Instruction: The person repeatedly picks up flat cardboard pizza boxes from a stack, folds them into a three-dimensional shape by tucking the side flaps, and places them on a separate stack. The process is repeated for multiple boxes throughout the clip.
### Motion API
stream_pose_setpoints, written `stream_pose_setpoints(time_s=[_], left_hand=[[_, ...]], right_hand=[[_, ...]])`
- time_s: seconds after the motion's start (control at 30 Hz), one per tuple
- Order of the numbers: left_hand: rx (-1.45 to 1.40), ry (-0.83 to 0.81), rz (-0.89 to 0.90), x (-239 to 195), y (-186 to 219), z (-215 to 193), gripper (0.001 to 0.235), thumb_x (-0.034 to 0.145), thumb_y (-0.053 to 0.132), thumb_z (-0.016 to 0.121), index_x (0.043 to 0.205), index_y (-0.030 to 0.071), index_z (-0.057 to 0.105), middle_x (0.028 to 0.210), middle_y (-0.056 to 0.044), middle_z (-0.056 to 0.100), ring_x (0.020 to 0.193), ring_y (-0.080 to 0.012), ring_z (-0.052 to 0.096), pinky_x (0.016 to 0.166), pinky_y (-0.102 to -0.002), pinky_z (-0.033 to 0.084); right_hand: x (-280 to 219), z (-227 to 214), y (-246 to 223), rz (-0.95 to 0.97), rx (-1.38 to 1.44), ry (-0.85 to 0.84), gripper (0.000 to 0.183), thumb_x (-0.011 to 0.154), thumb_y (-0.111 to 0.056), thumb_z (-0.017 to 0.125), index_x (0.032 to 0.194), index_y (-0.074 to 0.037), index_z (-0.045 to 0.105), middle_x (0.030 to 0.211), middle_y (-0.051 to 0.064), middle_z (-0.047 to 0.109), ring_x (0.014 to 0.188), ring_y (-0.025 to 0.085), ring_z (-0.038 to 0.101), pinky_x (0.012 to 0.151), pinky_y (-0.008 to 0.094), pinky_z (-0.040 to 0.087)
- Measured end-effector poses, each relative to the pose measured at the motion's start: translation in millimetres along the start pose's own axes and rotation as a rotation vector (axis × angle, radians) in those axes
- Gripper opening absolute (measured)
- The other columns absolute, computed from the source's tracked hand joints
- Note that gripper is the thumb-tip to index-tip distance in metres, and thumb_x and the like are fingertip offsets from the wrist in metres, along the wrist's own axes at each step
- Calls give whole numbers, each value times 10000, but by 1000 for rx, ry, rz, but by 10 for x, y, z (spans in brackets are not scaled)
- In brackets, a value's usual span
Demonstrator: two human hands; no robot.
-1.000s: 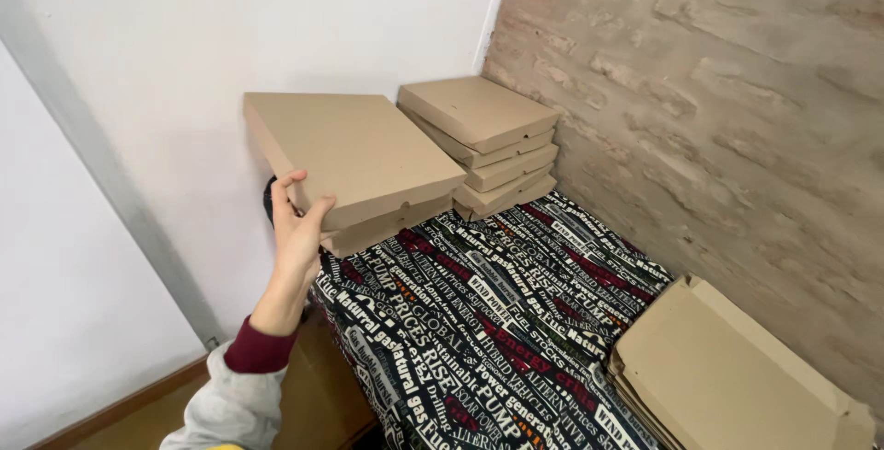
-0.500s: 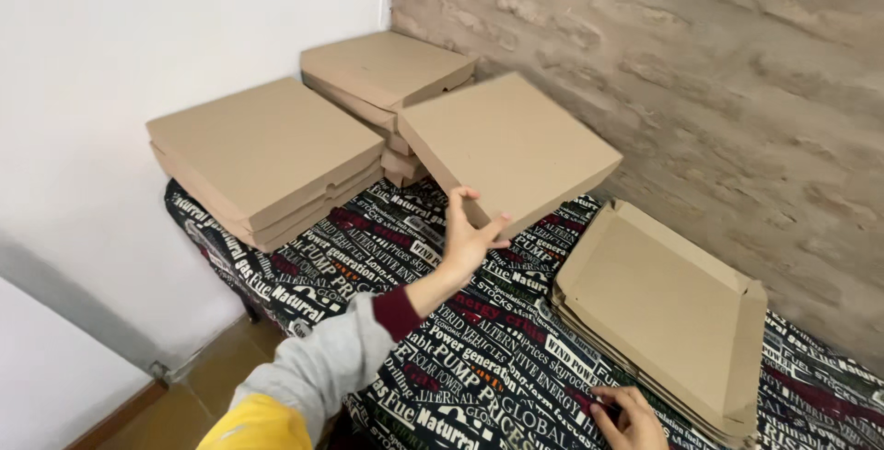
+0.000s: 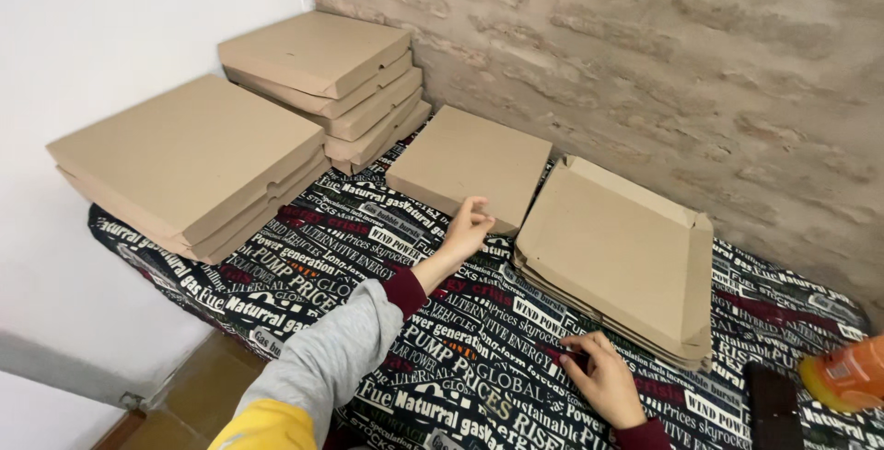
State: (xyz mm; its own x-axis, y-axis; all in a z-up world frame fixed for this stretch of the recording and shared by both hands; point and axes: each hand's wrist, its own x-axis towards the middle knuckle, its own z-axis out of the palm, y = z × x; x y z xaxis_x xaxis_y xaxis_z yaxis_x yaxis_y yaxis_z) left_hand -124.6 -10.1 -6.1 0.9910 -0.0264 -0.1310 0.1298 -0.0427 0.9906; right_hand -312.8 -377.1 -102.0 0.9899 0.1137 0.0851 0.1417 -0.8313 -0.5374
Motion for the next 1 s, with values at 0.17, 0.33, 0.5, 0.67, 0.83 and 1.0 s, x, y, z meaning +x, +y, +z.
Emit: stream_pose_setpoints(time_s=[0.17,0.33,0.5,0.67,0.83,1.0], left_hand=[[-187,258,-153,-83,233,-49,826,1144,50,794,1837,217,377,1911,-219,347,1717,-339,482,1445,-544,461],[-655,331,-282,516,-140,-307,1194,1113,239,808,2009,360,28,1959,-193,412,1613,-425,609,1263,-566,606],[-885,336,-287,447,-44,-357,1314,1082,252,847,2014,293,-79,2014,-275,299,1725,-445,612,1363,-556,614],[-950,471,-147,1082,-522,-333,972,990,183,899,1801,237,365,1443,-109,661,947,-175,697,776,-342,592],[-927,429,24,1193,-423,-488,230,1098,11,869,1031,118,677,910,-58,750,775,-124,739,645,-271,542],[-904,270,-38,1435,-44,-568,182,1180,85,872,1129,93,698,1079,-110,851,874,-188,790,815,-311,686]], right_hand=[[-22,-33,-60,18,-17,-19,351,1092,-411,866,1427,-329,929,1231,-114,787,709,85,625,717,290,533],[-32,-56,-122,34,-36,-34,348,1101,-427,854,1426,-323,920,1246,-117,777,710,88,618,718,298,532],[-29,-43,-89,22,-42,-26,341,1090,-416,858,1414,-329,921,1243,-118,782,717,91,630,725,298,539],[-34,-69,-123,13,-11,-34,356,1103,-394,855,1443,-309,914,1237,-103,779,716,82,610,695,283,531],[-59,-85,-160,12,0,-31,345,1102,-373,864,1439,-320,907,1252,-110,769,716,85,615,713,296,541],[-60,-96,-188,-5,-5,-38,329,1109,-387,849,1423,-302,899,1277,-97,790,707,79,629,673,299,549]])
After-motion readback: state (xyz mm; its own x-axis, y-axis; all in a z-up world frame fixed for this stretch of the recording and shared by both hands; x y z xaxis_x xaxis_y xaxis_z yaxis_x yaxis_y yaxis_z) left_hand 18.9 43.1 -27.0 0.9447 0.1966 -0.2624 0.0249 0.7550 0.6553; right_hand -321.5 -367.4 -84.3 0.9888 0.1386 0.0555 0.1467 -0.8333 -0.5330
